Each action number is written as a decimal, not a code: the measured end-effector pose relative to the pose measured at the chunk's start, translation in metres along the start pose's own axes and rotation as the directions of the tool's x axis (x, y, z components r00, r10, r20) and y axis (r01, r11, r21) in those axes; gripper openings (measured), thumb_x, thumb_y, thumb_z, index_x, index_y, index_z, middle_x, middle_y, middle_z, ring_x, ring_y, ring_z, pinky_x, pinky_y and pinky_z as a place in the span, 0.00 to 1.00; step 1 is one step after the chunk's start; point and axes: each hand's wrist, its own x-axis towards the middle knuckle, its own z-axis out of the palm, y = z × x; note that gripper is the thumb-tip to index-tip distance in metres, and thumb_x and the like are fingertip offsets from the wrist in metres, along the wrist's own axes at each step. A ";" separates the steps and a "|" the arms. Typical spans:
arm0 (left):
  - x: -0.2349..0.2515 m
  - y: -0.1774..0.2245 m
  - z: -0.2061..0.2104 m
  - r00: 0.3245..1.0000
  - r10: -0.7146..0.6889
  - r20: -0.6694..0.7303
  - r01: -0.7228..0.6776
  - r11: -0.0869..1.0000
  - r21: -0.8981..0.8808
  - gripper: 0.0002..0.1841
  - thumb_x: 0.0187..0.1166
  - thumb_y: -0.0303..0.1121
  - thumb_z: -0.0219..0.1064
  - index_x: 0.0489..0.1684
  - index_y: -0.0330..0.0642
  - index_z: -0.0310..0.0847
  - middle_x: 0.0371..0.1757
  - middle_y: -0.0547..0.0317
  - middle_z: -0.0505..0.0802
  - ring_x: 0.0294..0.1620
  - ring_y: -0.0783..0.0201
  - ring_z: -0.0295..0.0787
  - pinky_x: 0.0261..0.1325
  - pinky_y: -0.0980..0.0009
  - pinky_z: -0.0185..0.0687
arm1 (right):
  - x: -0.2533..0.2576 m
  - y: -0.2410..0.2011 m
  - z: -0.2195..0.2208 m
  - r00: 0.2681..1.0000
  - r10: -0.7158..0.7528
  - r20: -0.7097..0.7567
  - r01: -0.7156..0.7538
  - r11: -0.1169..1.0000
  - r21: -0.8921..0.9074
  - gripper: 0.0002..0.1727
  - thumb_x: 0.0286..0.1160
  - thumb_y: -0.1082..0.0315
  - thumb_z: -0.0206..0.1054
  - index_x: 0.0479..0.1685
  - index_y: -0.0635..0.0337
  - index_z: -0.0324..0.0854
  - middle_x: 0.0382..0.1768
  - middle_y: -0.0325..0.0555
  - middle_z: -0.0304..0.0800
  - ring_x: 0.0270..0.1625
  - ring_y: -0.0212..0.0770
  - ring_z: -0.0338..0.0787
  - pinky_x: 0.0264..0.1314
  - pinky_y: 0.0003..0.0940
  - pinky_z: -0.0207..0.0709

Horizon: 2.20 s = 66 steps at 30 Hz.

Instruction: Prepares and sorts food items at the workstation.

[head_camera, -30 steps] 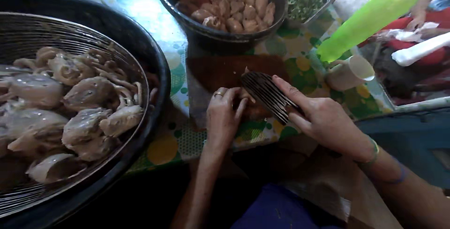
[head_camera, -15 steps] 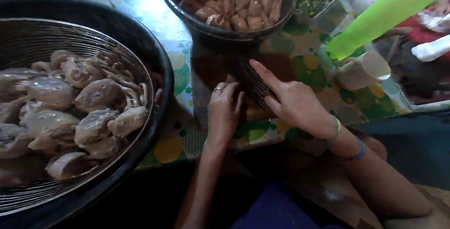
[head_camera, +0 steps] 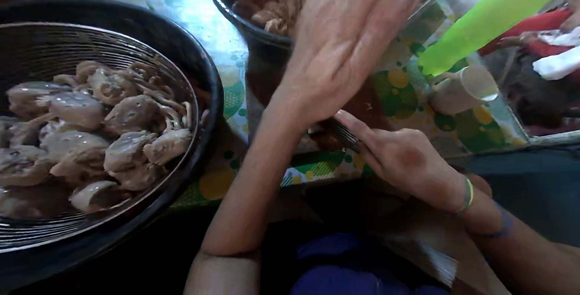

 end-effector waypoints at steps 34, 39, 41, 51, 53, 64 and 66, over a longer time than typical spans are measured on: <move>-0.158 -0.024 0.013 0.889 -0.458 0.014 0.420 0.826 0.375 0.06 0.77 0.31 0.74 0.43 0.38 0.94 0.46 0.49 0.96 0.55 0.51 0.93 0.62 0.56 0.86 | -0.012 -0.011 -0.020 0.989 0.129 0.073 -0.129 0.992 -0.005 0.36 0.77 0.67 0.60 0.91 0.49 0.65 0.15 0.43 0.80 0.15 0.49 0.80 0.17 0.45 0.71; -0.156 -0.025 0.014 0.885 -0.464 0.034 0.418 0.824 0.382 0.07 0.78 0.32 0.74 0.43 0.38 0.94 0.45 0.48 0.95 0.55 0.50 0.92 0.63 0.56 0.85 | -0.001 -0.010 -0.023 0.987 0.099 0.125 -0.097 0.995 -0.019 0.36 0.76 0.68 0.62 0.90 0.48 0.66 0.12 0.42 0.77 0.14 0.49 0.79 0.15 0.44 0.69; -0.156 -0.026 0.013 0.880 -0.472 0.044 0.420 0.820 0.388 0.07 0.79 0.32 0.73 0.44 0.39 0.94 0.45 0.49 0.95 0.55 0.50 0.92 0.62 0.56 0.85 | 0.006 -0.002 -0.024 0.967 0.127 0.221 -0.137 0.990 0.034 0.38 0.79 0.67 0.62 0.93 0.47 0.60 0.14 0.44 0.80 0.18 0.51 0.81 0.19 0.48 0.73; -0.152 -0.024 0.018 0.878 -0.477 -0.026 0.439 0.784 0.439 0.08 0.81 0.32 0.71 0.47 0.37 0.93 0.46 0.47 0.95 0.54 0.49 0.92 0.60 0.54 0.86 | -0.003 0.017 -0.013 0.811 0.325 0.487 -0.531 0.758 0.379 0.36 0.91 0.62 0.55 0.97 0.33 0.48 0.28 0.46 0.85 0.20 0.39 0.81 0.24 0.36 0.79; -0.142 -0.027 0.017 0.849 -0.528 -0.019 0.489 0.772 0.407 0.09 0.82 0.31 0.70 0.50 0.36 0.92 0.48 0.45 0.95 0.54 0.48 0.92 0.61 0.51 0.86 | -0.012 0.039 -0.010 0.794 0.330 0.512 -0.608 0.473 0.638 0.36 0.89 0.66 0.56 0.96 0.38 0.51 0.30 0.41 0.82 0.15 0.29 0.76 0.15 0.24 0.74; -0.119 -0.035 0.035 0.715 -0.669 0.203 0.532 0.708 0.464 0.68 0.56 0.60 0.86 0.97 0.39 0.43 0.95 0.30 0.47 0.96 0.31 0.37 0.90 0.38 0.52 | -0.074 0.052 0.010 0.629 0.674 0.388 -0.523 -0.003 0.852 0.37 0.89 0.73 0.51 0.96 0.48 0.42 0.38 0.41 0.83 0.13 0.26 0.76 0.08 0.19 0.72; -0.111 -0.043 0.041 0.718 -0.671 0.186 0.529 0.700 0.480 0.67 0.58 0.58 0.86 0.97 0.39 0.42 0.95 0.30 0.48 0.96 0.31 0.37 0.90 0.39 0.51 | -0.071 0.045 0.018 0.601 0.693 0.398 -0.528 -0.030 0.849 0.37 0.89 0.74 0.51 0.96 0.50 0.43 0.39 0.42 0.83 0.13 0.26 0.76 0.08 0.20 0.72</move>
